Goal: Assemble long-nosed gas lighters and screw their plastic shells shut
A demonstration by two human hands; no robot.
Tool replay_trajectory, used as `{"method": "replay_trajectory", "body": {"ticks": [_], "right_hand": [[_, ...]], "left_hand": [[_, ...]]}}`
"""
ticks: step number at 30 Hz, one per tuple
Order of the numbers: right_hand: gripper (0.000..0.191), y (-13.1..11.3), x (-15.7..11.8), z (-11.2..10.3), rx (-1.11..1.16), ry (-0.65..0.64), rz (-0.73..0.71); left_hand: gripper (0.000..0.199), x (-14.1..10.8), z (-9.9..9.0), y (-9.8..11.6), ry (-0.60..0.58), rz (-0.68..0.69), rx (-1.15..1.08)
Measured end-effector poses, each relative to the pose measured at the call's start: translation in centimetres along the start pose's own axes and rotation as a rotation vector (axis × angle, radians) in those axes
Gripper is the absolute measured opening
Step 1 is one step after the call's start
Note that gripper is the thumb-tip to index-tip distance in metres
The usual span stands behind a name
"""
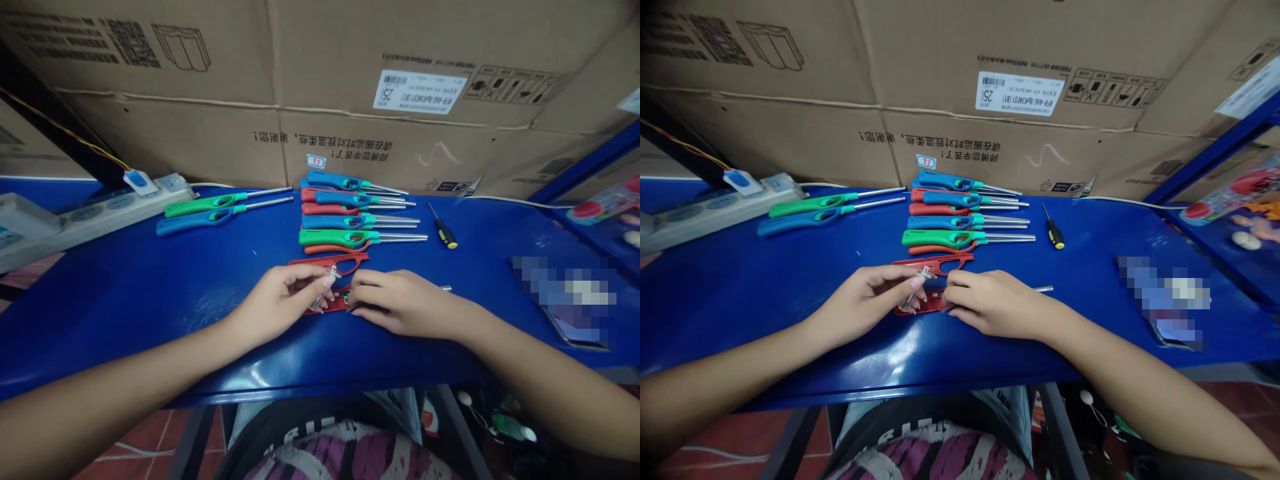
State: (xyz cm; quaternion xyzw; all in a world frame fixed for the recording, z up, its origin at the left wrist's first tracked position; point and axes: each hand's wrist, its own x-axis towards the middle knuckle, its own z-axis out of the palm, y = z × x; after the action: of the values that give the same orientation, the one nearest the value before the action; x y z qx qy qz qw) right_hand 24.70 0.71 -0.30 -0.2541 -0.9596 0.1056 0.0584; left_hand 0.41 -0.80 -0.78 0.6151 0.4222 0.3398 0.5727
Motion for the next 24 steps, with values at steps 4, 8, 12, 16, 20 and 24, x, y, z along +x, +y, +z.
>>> {"method": "replay_trajectory", "body": {"ticks": [4,8,12,16,20,24], "right_hand": [[0.016,0.3,-0.1,0.0,0.066,0.058,-0.023],[0.011,0.8,0.0,0.0,0.356,0.154,-0.022],[0.009,1.4,0.2,0.2,0.597,0.265,0.084],[0.024,1.7,0.3,0.5,1.008,0.212,0.325],[0.03,1.8,0.5,0.7,1.16,0.151,0.384],[0.032,1.8,0.6,1.0,1.194,0.107,0.363]], "left_hand": [[0.027,0.0,0.2,0.0,0.006,-0.035,-0.039],[0.033,0.1,0.2,-0.3,0.011,-0.035,-0.005],[0.034,0.2,0.2,-0.4,0.006,-0.021,0.061],[0.032,0.2,0.3,-0.4,-0.01,-0.021,0.112],[0.034,0.2,0.4,-0.5,-0.014,-0.039,0.135],[0.035,0.0,0.4,-0.2,-0.038,-0.04,0.156]]}}
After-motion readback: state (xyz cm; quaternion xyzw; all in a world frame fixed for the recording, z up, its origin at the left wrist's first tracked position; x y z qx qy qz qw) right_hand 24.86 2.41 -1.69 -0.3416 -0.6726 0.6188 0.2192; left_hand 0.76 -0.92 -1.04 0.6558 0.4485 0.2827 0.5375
